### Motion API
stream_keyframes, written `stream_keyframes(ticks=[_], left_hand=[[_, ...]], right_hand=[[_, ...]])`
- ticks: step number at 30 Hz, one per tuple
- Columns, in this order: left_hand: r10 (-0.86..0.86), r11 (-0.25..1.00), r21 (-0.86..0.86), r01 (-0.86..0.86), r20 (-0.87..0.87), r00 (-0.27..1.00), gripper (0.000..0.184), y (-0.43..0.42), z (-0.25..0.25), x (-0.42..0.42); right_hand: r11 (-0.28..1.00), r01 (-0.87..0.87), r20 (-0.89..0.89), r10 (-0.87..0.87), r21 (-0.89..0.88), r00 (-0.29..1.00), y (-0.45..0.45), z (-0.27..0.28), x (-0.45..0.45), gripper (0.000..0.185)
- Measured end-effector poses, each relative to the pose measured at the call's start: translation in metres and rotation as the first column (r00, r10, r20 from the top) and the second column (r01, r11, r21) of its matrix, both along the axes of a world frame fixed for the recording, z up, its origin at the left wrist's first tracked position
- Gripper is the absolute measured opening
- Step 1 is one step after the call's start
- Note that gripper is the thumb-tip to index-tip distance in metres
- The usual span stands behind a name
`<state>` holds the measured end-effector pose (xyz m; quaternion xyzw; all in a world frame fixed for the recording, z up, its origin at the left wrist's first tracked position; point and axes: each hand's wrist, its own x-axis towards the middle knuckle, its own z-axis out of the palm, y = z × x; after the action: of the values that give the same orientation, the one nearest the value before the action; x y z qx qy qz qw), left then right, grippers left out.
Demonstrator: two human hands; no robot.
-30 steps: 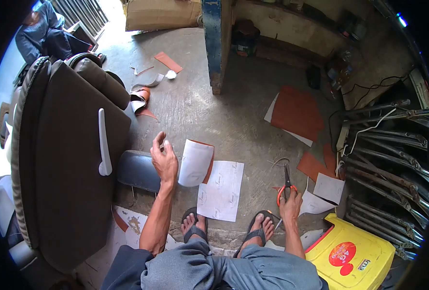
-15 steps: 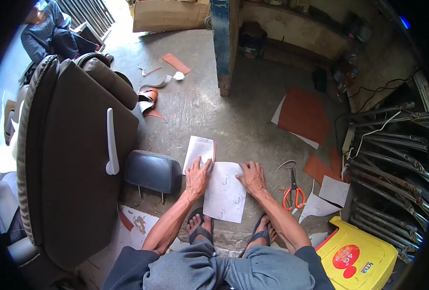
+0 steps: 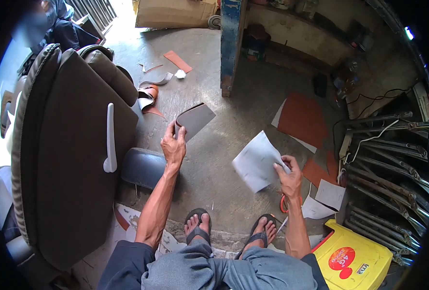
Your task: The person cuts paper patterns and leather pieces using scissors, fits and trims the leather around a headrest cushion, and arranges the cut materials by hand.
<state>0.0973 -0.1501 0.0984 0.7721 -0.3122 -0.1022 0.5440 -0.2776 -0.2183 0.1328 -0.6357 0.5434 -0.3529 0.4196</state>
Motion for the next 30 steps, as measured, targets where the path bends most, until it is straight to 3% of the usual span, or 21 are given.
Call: stream_keyframes(ticks=[1,2,4,6,8,10,13,15,16,18,20,22,24,26,28,30], left_hand=[[0.052,0.998,0.039,-0.056,0.106,0.993,0.049,0.002,0.003,-0.003],[0.048,0.998,0.040,-0.053,0.108,0.993,0.049,0.006,0.004,-0.008],[0.063,0.994,0.062,-0.090,0.350,0.935,0.053,0.022,0.002,-0.026],[-0.011,0.994,0.107,-0.031,0.365,0.931,0.049,0.044,-0.007,-0.062],[-0.203,0.971,0.173,0.168,0.210,0.957,0.046,0.069,-0.019,-0.092],[-0.181,0.956,0.218,0.195,-0.080,0.980,0.045,0.089,-0.025,-0.121],[-0.225,0.941,0.253,0.222,-0.019,0.974,0.044,0.114,-0.034,-0.143],[-0.282,0.931,0.261,0.257,0.061,0.958,0.044,0.121,-0.032,-0.149],[-0.337,0.918,0.270,0.291,0.143,0.930,0.044,0.126,-0.029,-0.151],[-0.405,0.894,0.274,0.355,0.150,0.902,0.047,0.131,-0.028,-0.159],[-0.580,0.801,0.297,0.520,0.166,0.798,0.052,0.133,-0.029,-0.175],[-0.637,0.750,0.332,0.571,0.134,0.759,0.056,0.129,-0.034,-0.191],[-0.790,0.607,0.420,0.675,0.226,0.570,0.059,0.120,-0.040,-0.203],[-0.822,0.568,0.450,0.689,0.269,0.502,0.060,0.113,-0.053,-0.213],[-0.865,0.497,0.534,0.684,0.371,0.339,0.062,0.109,-0.062,-0.221],[-0.876,0.479,0.581,0.658,0.357,0.322,0.064,0.107,-0.067,-0.223]], right_hand=[[0.996,-0.059,-0.021,0.057,-0.070,0.998,0.004,0.017,0.003,0.033],[0.984,-0.114,-0.046,0.108,-0.137,0.993,0.010,0.037,0.006,0.032],[0.963,-0.264,-0.174,0.251,-0.057,0.952,0.027,0.060,0.021,0.029],[0.932,-0.354,-0.166,0.363,0.081,0.917,0.048,0.033,0.030,0.029],[0.918,-0.337,-0.105,0.364,0.210,0.925,0.079,-0.017,0.043,0.032],[0.811,-0.400,0.068,0.412,0.428,0.909,0.109,-0.055,0.050,0.031],[0.708,-0.376,0.205,0.318,0.598,0.926,0.127,-0.076,0.053,0.030],[0.843,-0.214,0.111,0.183,0.493,0.977,0.125,-0.098,0.043,0.031],[0.836,-0.167,0.075,0.150,0.523,0.986,0.120,-0.088,0.035,0.032],[0.878,-0.080,-0.039,0.111,0.471,0.993,0.114,-0.066,0.022,0.035],[0.878,-0.012,-0.114,0.076,0.479,0.991,0.116,-0.075,0.001,0.035],[0.873,0.056,-0.199,0.047,0.484,0.979,0.122,-0.086,-0.016,0.036],[0.876,0.125,-0.264,0.003,0.466,0.964,0.126,-0.094,-0.030,0.035],[0.887,0.117,-0.267,0.007,0.446,0.964,0.124,-0.096,-0.033,0.036],[0.895,0.110,-0.333,0.045,0.432,0.942,0.123,-0.096,-0.033,0.037],[0.894,0.101,-0.341,0.061,0.436,0.938,0.121,-0.099,-0.035,0.038]])
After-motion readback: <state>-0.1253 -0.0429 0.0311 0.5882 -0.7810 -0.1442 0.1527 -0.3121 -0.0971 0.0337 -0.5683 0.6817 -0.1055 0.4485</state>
